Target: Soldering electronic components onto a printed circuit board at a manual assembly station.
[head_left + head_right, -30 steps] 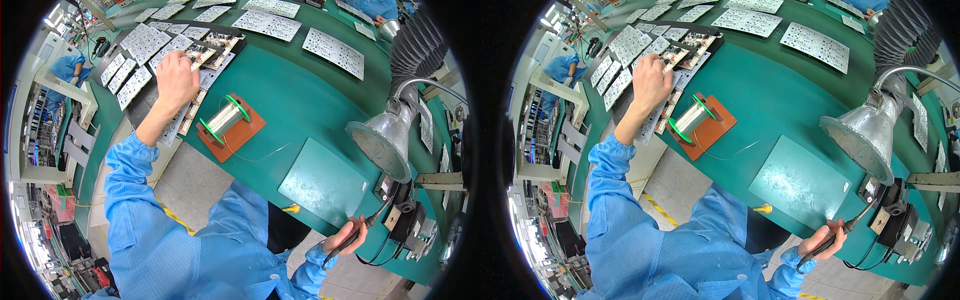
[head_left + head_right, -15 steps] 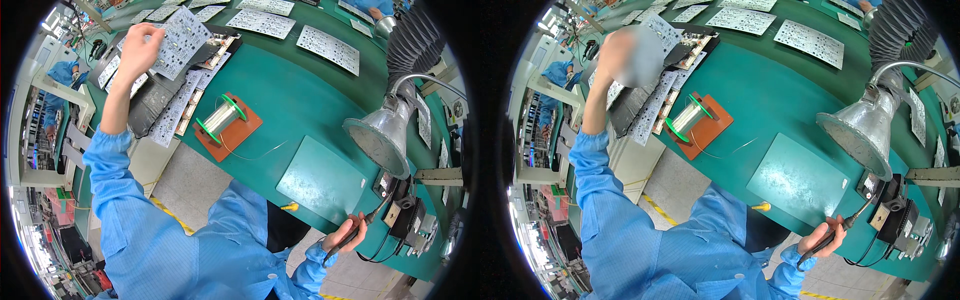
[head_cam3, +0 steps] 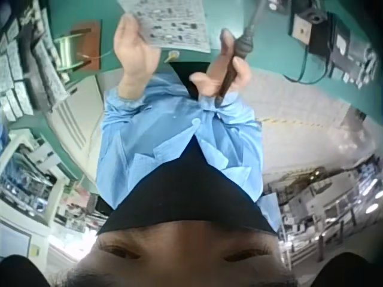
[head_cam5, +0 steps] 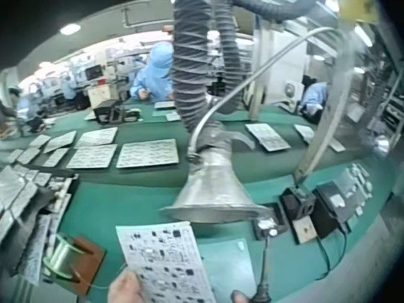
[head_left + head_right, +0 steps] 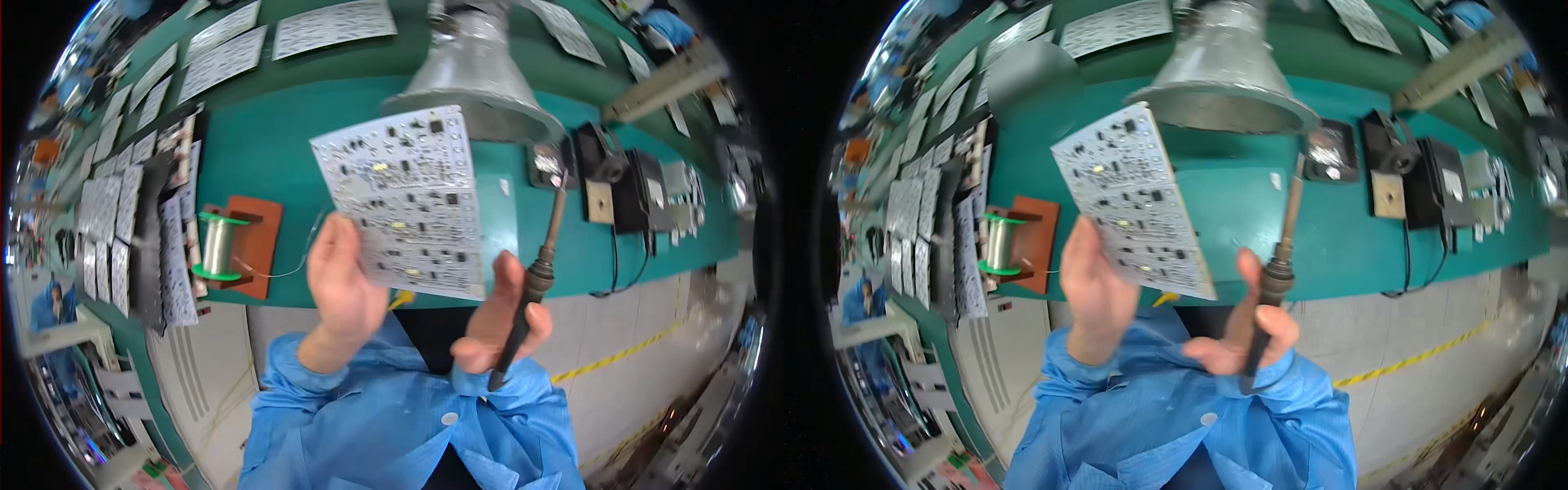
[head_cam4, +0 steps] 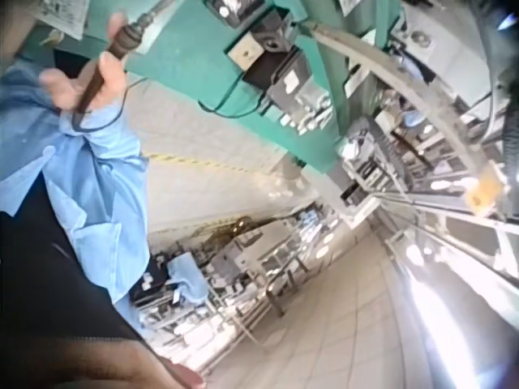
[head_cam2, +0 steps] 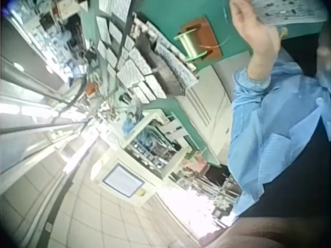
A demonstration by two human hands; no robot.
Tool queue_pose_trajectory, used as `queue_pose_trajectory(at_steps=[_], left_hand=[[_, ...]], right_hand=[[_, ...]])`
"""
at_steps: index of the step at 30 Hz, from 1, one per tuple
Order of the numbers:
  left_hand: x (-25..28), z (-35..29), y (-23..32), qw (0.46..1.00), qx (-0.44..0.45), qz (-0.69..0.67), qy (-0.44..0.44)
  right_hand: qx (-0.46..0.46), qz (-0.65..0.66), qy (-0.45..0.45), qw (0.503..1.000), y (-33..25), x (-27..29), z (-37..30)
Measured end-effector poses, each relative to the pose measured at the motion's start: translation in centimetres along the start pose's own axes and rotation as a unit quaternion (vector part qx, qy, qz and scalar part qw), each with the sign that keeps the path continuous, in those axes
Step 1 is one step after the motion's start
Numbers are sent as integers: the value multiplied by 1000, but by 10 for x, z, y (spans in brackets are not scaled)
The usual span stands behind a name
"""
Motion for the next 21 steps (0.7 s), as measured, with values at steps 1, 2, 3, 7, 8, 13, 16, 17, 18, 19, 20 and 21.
queue_pose_trajectory(at_steps=[1,2,3,7,8,13,16,17,18,19,20,21], left_hand=[[-7,0,-20,1000,15,-19,-12],[-12,0,-36,999,29,-37,-24],[-17,-4,-44,998,49,-36,-34],[-12,-5,-68,994,72,56,-55],[-9,-4,-67,992,90,82,-37],[-3,-2,-58,980,94,75,-157],[4,2,-58,981,128,25,-141],[5,3,-55,981,144,2,-127],[5,2,-53,982,142,21,-121],[6,2,-52,982,143,22,-118],[6,3,-52,980,153,17,-127],[5,5,-52,977,162,12,-137]], right_hand=[[6,23,19,1000,-2,-6,2],[-12,68,3,998,-4,-6,9],[-12,55,9,998,-7,-3,13],[-182,102,22,978,-9,9,25],[-224,121,25,967,-10,13,26],[-435,232,36,870,-15,34,31],[-513,280,36,811,-12,42,28],[-483,255,21,837,-9,43,30],[-452,229,5,862,-7,43,31],[-421,202,-13,884,-6,44,32],[-390,174,-32,904,-6,45,33],[-357,147,-50,921,-6,46,34]])
Point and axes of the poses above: each hand's wrist, its own z-axis towards the middle knuckle, its own x-axis out of the back of the hand, y = z × x, the point moved 3 cm from there along z, towards the middle knuckle, and after that the axes turned 13 degrees about x, right-handed, at the moved point
